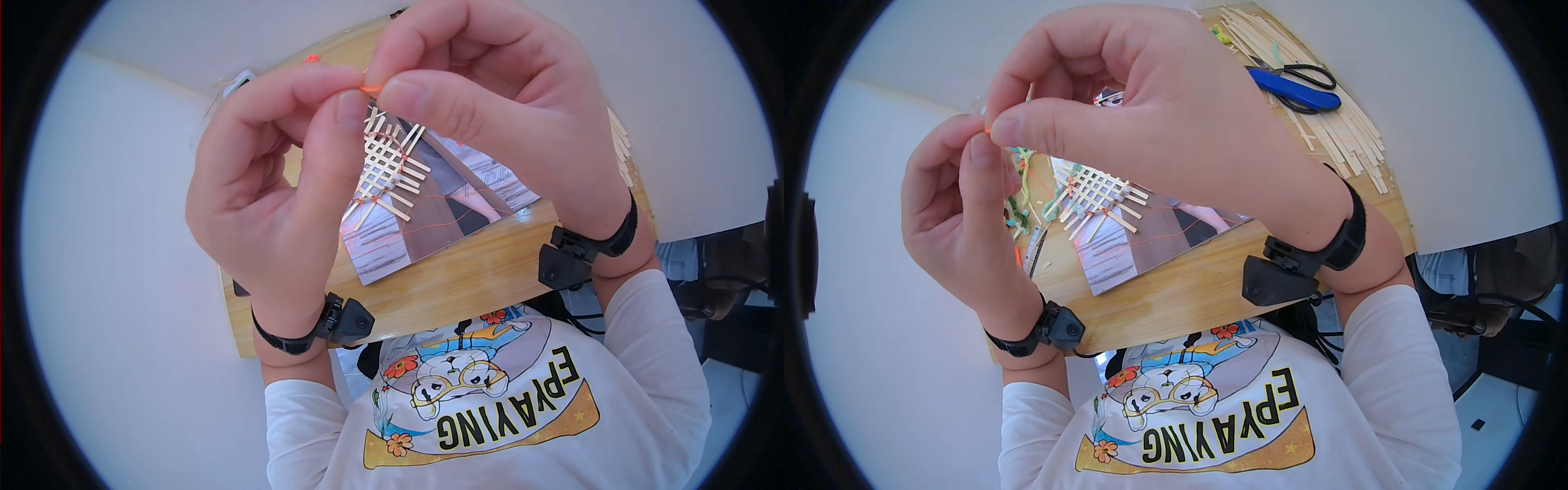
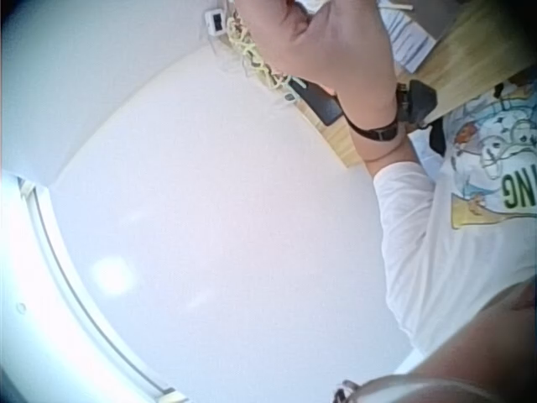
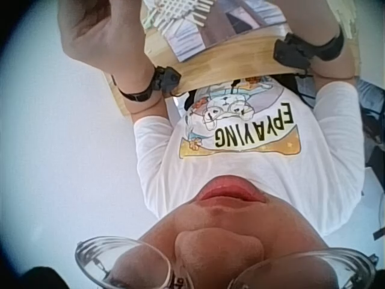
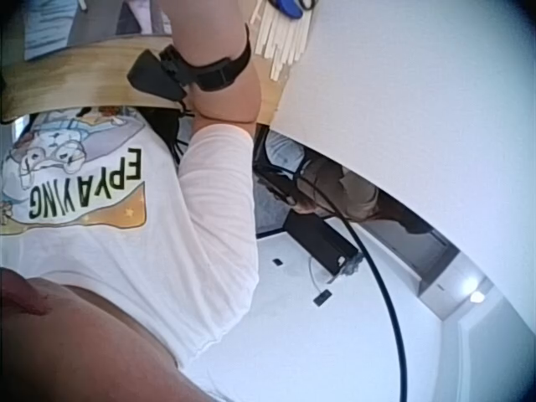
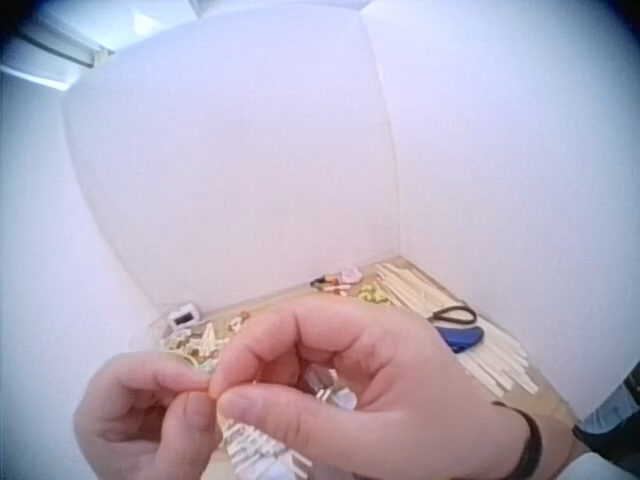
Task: The user is weaving thin bamboo or wood sticks together using an orange string to create a decorative craft item.
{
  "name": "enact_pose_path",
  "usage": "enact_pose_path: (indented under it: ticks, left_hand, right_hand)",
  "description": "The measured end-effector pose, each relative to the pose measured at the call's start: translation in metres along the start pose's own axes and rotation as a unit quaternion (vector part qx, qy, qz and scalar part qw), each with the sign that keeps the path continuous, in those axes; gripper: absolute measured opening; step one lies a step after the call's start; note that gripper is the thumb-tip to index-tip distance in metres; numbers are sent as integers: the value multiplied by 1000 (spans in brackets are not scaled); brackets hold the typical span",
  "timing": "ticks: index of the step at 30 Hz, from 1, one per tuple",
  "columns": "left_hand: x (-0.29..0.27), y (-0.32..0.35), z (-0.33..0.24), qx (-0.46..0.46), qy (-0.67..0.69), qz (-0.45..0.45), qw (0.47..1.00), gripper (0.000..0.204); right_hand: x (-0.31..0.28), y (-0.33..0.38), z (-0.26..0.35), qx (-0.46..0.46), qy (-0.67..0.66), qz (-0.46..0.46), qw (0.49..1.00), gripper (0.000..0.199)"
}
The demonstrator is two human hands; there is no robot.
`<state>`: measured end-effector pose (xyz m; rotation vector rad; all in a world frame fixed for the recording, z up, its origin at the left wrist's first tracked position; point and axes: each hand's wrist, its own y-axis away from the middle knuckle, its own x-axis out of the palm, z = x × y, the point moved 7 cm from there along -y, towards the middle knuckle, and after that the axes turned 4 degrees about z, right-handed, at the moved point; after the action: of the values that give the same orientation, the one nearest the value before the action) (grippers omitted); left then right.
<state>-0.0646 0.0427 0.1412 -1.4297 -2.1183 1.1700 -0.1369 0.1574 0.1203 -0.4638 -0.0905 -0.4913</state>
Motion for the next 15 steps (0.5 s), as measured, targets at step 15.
enact_pose_path:
  ticks: [15]
  left_hand:
    - [1,-2,16,-112,85,-13,990,14]
  right_hand:
    - [7,2,3,-26,30,-19,999,17]
